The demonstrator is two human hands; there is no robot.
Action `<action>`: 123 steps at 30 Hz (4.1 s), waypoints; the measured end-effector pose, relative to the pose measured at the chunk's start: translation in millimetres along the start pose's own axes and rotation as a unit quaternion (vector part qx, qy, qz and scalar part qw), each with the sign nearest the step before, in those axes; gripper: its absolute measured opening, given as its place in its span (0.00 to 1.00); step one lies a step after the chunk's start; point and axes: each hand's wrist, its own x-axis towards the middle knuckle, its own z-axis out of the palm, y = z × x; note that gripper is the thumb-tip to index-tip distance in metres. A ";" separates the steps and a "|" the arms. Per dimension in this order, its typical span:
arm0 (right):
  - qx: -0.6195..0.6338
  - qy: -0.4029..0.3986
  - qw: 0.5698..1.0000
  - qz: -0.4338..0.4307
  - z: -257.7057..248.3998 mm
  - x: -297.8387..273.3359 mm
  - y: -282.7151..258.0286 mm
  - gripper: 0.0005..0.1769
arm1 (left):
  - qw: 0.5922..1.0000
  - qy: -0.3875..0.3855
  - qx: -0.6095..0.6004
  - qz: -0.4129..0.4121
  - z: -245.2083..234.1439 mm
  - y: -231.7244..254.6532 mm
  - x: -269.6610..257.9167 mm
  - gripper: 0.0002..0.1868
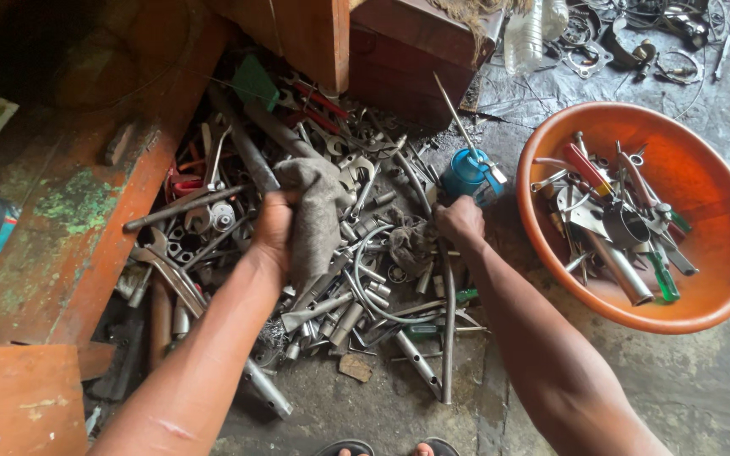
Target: The person picks up various metal tools from a pile on the floor and wipes them with a cloth. They handle items such as wrenches, screwdrivers, and metal rods one by one, cleaning them before placing them into an orange plastic basin.
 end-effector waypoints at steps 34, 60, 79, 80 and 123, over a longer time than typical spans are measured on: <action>-0.074 -0.018 0.996 -0.035 -15.3 -46.4 -21.5 0.27 | 0.995 0.088 0.040 0.009 -17.9 -12.6 7.8 0.29; 0.287 -0.261 0.862 -0.326 -56.4 -114.6 -85.3 0.15 | 0.922 0.218 0.313 0.059 -11.1 -55.9 56.3 0.19; 0.223 -0.326 0.864 -0.312 -64.1 -169.0 -72.2 0.20 | 0.965 0.187 0.024 0.180 -62.4 14.4 80.5 0.13; 0.212 -0.325 0.868 -0.310 -66.8 -166.5 -70.6 0.20 | 0.966 0.179 0.012 0.188 -64.5 19.9 81.6 0.13; 0.415 -0.041 0.901 -0.120 -84.8 -112.5 -75.4 0.27 | 0.942 0.084 0.317 -0.075 3.8 -49.8 25.3 0.10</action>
